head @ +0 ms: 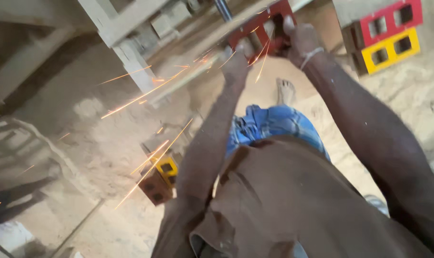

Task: The person repeatedly picks up small rectangular blocks and grinds their edges against a rotating grinding wheel. They handle red, yellow, and brown blocks one at a time, rotating them to grind different sides, then place them on the floor.

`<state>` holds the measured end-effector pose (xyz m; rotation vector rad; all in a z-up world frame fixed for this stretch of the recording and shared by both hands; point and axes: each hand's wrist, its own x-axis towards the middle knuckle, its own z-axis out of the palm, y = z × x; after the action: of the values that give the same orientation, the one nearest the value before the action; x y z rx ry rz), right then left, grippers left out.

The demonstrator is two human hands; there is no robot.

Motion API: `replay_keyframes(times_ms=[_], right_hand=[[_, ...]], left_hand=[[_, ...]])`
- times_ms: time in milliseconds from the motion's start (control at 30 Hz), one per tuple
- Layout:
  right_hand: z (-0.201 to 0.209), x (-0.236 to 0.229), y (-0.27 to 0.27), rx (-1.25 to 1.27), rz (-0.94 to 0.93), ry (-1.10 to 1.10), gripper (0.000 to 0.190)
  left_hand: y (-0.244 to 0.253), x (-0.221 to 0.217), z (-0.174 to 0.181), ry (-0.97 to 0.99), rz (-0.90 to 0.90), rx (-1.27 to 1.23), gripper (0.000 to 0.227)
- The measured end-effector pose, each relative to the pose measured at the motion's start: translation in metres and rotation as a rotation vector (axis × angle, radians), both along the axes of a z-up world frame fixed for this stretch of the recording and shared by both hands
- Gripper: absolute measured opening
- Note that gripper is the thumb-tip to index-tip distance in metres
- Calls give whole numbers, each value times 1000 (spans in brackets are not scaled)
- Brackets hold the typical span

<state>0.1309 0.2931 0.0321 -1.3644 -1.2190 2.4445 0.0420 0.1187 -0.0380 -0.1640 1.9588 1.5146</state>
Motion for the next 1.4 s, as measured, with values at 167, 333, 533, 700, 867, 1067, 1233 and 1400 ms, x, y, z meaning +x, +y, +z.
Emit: replay_keyframes(times_ms=[167, 333, 533, 700, 867, 1067, 1233, 1400], right_hand=[[52, 45, -34, 1796, 339, -28, 72], [28, 64, -109, 1022, 575, 231, 53], [-34, -53, -149, 551, 415, -67, 51], [-53, -67, -152, 740, 452, -226, 51], [-59, -54, -115, 347, 352, -143, 52], [-46, -34, -39, 767, 479, -261, 56], [-13, -14, -14, 773, 634, -275, 59], [47, 40, -12, 913, 629, 181, 50]], left_hand=[[-59, 23, 92, 686, -301, -135, 56], [-117, 52, 123, 1132, -276, 9, 47], [-112, -18, 70, 72, 21, -17, 30], [-108, -37, 28, 218, 30, -50, 24], [-73, -25, 13, 367, -26, -221, 24], [4, -6, 19, 272, -13, -234, 24], [25, 6, 52, 227, -30, -188, 25], [-26, 40, 93, 597, -273, -3, 43]])
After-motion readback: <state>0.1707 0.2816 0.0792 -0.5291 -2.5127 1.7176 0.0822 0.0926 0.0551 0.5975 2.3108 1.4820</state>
